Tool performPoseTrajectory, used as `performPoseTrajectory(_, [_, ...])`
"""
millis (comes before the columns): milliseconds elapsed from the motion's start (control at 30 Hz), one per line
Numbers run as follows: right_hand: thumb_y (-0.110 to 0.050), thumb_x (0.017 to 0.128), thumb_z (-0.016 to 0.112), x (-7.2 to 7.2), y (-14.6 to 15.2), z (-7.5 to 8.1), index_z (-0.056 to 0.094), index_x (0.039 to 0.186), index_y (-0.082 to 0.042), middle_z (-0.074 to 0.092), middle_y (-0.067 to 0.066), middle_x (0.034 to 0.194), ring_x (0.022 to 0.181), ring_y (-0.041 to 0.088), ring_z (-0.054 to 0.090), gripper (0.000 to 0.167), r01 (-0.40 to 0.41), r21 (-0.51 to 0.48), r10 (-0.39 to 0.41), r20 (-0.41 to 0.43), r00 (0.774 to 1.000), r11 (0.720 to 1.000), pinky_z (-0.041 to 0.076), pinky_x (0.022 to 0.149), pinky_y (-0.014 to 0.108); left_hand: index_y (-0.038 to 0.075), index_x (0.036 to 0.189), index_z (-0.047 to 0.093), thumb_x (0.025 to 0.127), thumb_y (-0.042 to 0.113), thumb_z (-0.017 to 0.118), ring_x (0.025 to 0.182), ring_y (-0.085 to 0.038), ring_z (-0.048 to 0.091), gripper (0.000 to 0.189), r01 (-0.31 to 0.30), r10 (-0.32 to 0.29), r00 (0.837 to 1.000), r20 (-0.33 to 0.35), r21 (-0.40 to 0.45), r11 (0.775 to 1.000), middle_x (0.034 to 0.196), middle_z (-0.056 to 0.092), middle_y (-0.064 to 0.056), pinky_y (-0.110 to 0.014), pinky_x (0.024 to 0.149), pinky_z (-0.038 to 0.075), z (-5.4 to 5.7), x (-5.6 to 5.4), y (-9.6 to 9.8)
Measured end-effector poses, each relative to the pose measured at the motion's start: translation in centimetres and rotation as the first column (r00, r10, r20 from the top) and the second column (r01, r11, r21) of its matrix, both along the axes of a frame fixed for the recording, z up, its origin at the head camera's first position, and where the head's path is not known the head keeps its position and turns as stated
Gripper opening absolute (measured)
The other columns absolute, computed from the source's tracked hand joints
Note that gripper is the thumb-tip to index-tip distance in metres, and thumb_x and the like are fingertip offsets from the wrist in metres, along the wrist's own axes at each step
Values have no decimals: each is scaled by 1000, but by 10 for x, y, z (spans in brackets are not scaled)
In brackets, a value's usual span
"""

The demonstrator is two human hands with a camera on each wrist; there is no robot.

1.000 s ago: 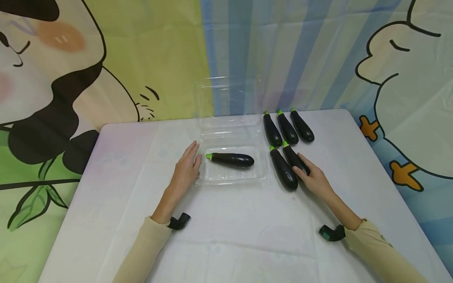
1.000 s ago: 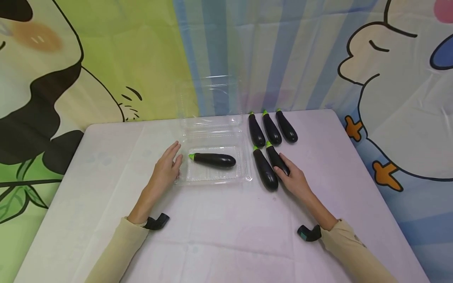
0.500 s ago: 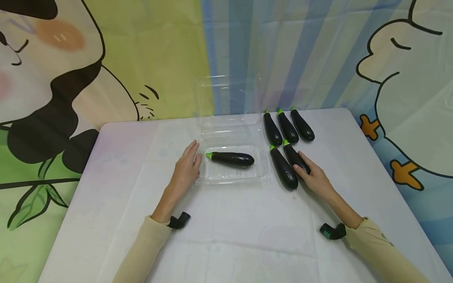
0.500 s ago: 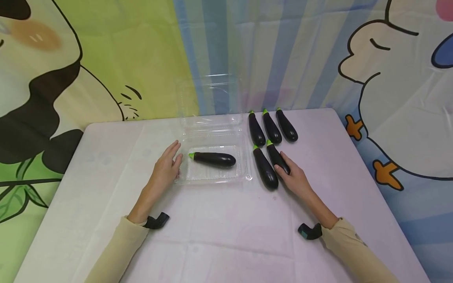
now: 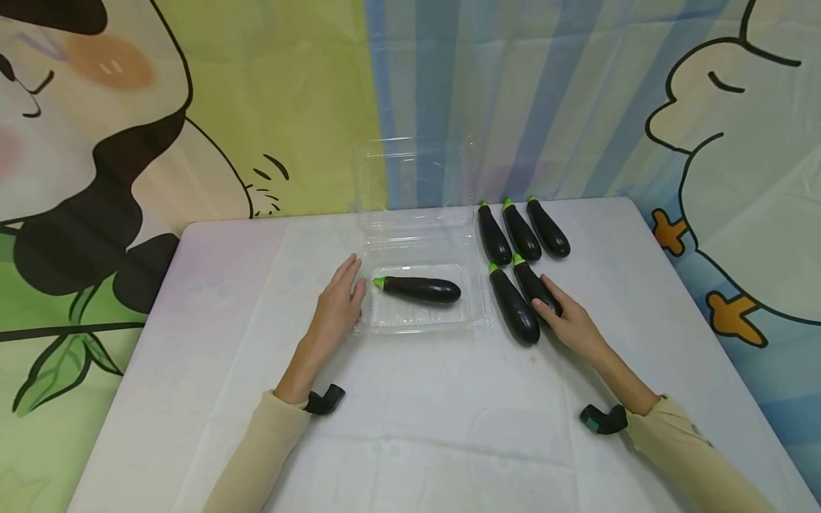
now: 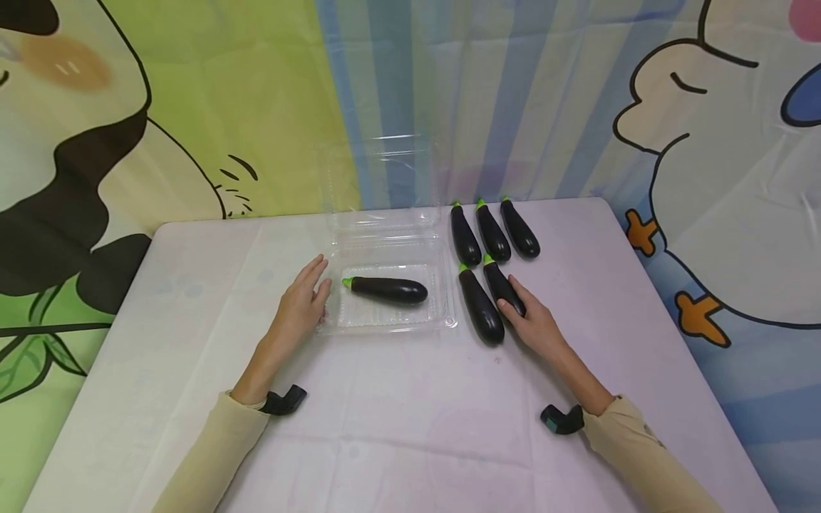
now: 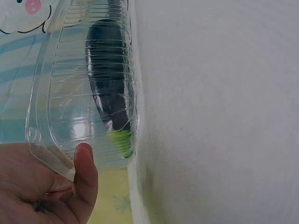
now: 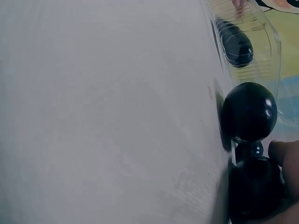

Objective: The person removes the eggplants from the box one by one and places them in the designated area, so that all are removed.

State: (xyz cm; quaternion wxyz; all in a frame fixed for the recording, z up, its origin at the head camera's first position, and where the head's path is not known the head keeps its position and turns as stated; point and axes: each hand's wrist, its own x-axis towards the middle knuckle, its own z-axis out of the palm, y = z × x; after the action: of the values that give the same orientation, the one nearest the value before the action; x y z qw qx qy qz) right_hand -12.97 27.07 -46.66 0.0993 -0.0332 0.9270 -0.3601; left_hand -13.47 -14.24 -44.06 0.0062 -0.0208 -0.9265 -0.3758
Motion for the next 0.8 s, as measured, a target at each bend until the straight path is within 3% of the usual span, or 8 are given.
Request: performPoseTrajectory(800, [-45,102,44,2,3,5,16,156,-12,21,24,158,143,50,23,70,-26,8,26,0,1000,1000,23,113,64,8,150,34,104,24,44,57,-8,57,51,0,0,1000,2,-1,1000,160,28,-3,-25,57,50,0,0,1])
